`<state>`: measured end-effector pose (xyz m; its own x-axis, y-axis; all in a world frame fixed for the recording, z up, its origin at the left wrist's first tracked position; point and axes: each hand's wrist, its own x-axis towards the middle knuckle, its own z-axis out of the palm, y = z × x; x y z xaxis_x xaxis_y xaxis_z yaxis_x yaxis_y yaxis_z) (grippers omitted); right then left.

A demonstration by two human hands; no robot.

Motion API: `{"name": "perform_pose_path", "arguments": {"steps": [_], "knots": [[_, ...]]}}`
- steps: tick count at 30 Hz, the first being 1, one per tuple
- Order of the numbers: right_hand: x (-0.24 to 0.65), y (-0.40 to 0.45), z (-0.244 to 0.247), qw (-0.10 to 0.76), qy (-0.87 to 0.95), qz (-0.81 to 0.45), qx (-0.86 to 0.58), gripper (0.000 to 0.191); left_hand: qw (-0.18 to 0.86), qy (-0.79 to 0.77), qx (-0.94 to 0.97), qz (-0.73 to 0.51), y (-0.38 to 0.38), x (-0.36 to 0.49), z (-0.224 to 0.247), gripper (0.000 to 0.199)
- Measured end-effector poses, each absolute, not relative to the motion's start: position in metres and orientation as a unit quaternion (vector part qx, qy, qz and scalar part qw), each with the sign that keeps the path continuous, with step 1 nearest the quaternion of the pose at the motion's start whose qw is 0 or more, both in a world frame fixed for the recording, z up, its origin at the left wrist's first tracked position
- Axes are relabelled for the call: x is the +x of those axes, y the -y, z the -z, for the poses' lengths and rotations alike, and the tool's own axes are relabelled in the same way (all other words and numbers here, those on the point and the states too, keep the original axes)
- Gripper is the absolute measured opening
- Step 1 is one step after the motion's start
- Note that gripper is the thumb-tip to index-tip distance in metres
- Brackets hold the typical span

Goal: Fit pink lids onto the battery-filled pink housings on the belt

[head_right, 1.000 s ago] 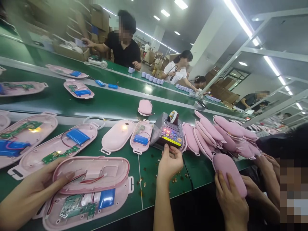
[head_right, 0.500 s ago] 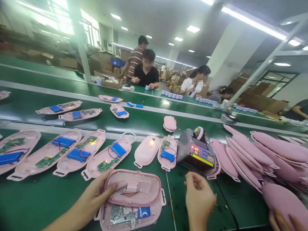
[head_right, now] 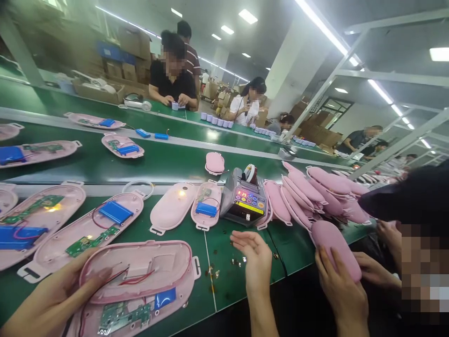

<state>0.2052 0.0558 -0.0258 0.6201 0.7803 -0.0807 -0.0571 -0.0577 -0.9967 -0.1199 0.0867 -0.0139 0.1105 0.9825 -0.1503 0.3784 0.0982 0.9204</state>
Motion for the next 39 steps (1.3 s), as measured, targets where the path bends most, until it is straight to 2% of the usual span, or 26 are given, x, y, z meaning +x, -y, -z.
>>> {"name": "perform_pose_path", "arguments": {"steps": [3, 6, 12, 16, 19, 22, 24, 26, 29, 33, 39], "knots": [[0.216, -0.071, 0.017, 0.652, 0.188, -0.399, -0.617, 0.04, 0.458, -0.588, 0.579, -0.33, -0.087, -0.119, 0.014, 0.046], [0.22, -0.083, 0.018, 0.651, 0.17, -0.427, -0.604, 0.044, 0.467, -0.59, 0.573, -0.325, -0.086, -0.119, 0.013, 0.046], [0.22, -0.089, 0.033, 0.702, 0.142, -0.37, -0.591, 0.048, 0.479, -0.575, 0.584, -0.314, -0.088, -0.121, 0.012, 0.046], [0.205, -0.065, 0.029, 0.69, 0.202, -0.356, -0.597, 0.043, 0.479, -0.559, 0.593, -0.325, -0.09, -0.121, 0.008, 0.041], [0.176, -0.051, 0.008, 0.596, 0.435, -0.349, -0.578, 0.027, 0.51, -0.526, 0.588, -0.343, -0.091, -0.118, 0.004, 0.038], [0.137, -0.061, -0.023, 0.4, 0.693, -0.325, -0.504, 0.022, 0.544, -0.488, 0.589, -0.345, -0.093, -0.117, 0.004, 0.036], [0.11, -0.077, -0.037, 0.282, 0.785, -0.302, -0.462, 0.021, 0.554, -0.477, 0.582, -0.357, -0.093, -0.117, 0.005, 0.033], [0.087, -0.093, -0.043, 0.205, 0.829, -0.276, -0.44, 0.019, 0.559, -0.469, 0.576, -0.369, -0.092, -0.118, 0.006, 0.029], [0.07, -0.109, -0.038, 0.157, 0.855, -0.244, -0.431, 0.015, 0.555, -0.463, 0.576, -0.382, -0.09, -0.117, 0.008, 0.022], [0.065, -0.115, -0.032, 0.142, 0.87, -0.212, -0.422, 0.018, 0.551, -0.459, 0.578, -0.39, -0.091, -0.117, 0.01, 0.019], [0.068, -0.118, -0.046, 0.106, 0.869, -0.241, -0.419, 0.027, 0.552, -0.456, 0.571, -0.402, -0.089, -0.118, 0.005, 0.017]]}}
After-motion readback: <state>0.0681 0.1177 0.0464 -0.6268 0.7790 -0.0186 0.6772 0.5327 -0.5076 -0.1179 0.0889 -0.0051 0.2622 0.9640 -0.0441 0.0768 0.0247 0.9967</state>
